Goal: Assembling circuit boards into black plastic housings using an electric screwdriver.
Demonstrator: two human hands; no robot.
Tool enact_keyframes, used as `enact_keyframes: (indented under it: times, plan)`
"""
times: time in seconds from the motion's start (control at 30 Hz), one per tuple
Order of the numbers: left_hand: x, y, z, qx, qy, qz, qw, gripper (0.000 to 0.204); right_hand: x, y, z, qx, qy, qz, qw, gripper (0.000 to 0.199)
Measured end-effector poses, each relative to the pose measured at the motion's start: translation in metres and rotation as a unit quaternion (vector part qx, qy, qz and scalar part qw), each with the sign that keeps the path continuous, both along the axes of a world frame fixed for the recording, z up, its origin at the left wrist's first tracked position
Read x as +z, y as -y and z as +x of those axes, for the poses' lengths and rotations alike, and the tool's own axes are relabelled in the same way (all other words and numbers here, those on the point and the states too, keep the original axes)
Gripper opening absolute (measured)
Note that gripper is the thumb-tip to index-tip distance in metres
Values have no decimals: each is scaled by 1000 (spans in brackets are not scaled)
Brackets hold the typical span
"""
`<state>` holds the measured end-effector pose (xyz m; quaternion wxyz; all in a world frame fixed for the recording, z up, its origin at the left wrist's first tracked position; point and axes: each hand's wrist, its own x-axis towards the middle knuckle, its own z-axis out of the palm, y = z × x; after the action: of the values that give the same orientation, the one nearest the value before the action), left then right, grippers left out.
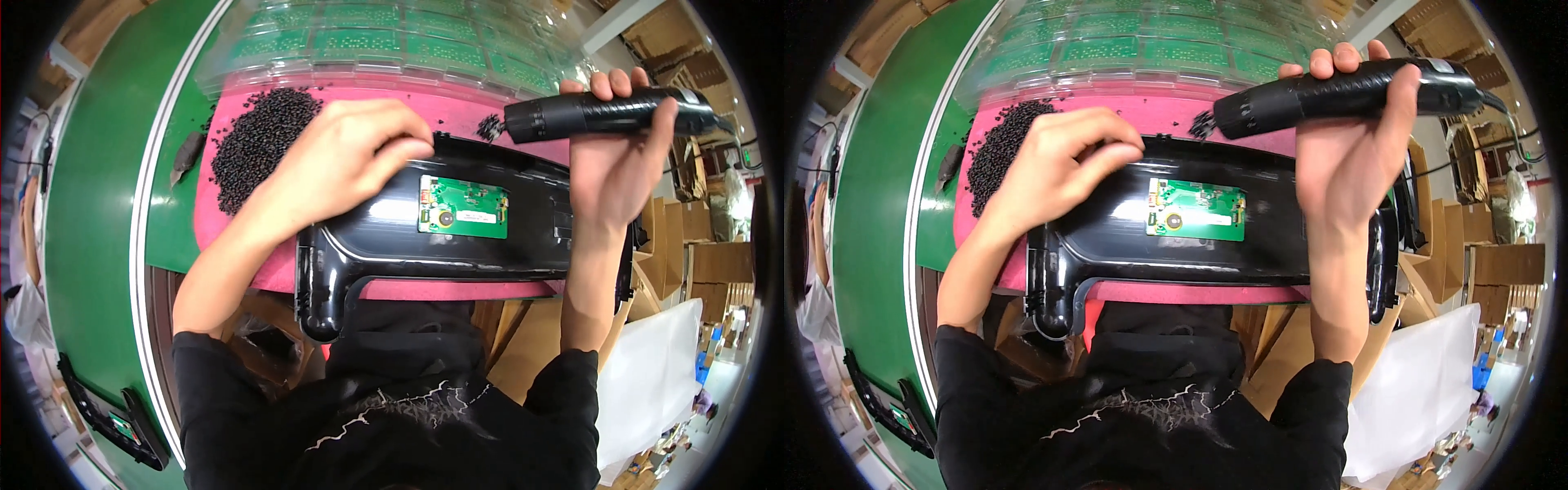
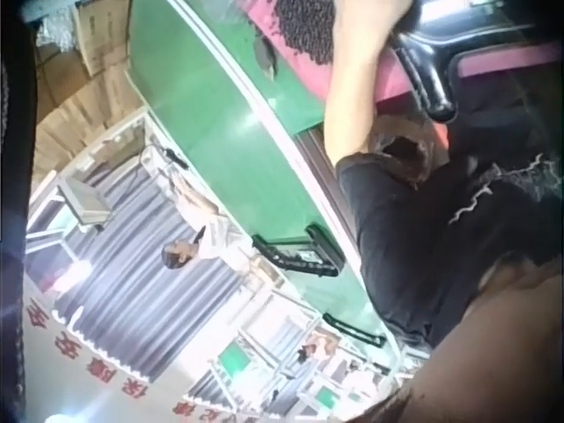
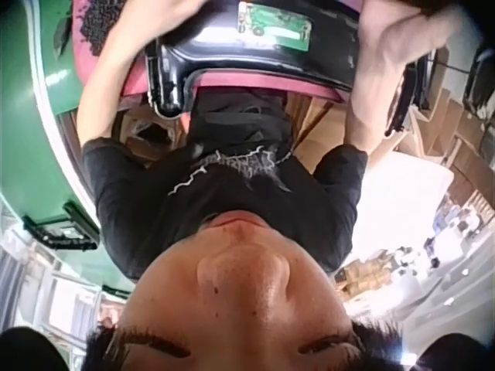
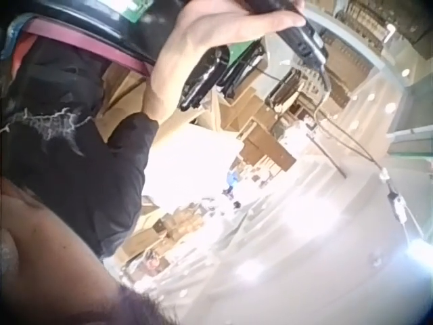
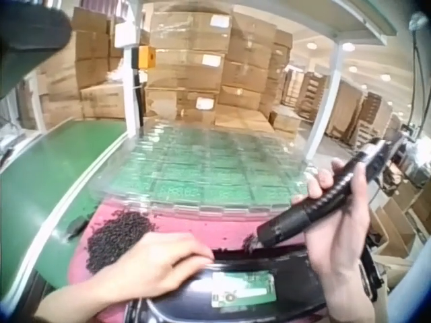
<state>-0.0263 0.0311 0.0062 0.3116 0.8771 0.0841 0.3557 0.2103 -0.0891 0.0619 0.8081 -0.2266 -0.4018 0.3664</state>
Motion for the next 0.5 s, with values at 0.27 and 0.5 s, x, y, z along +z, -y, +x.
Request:
enact_keyframes:
  times: [0.27,0.5]
  plan:
    - [-6,10,2,-5,35,30,999,13,7,4,-51,49,15,25,998,48]
    - [-6,11,0,-7,-3,-23,1000,16,-5,5,-53,73,38,54,995,55]
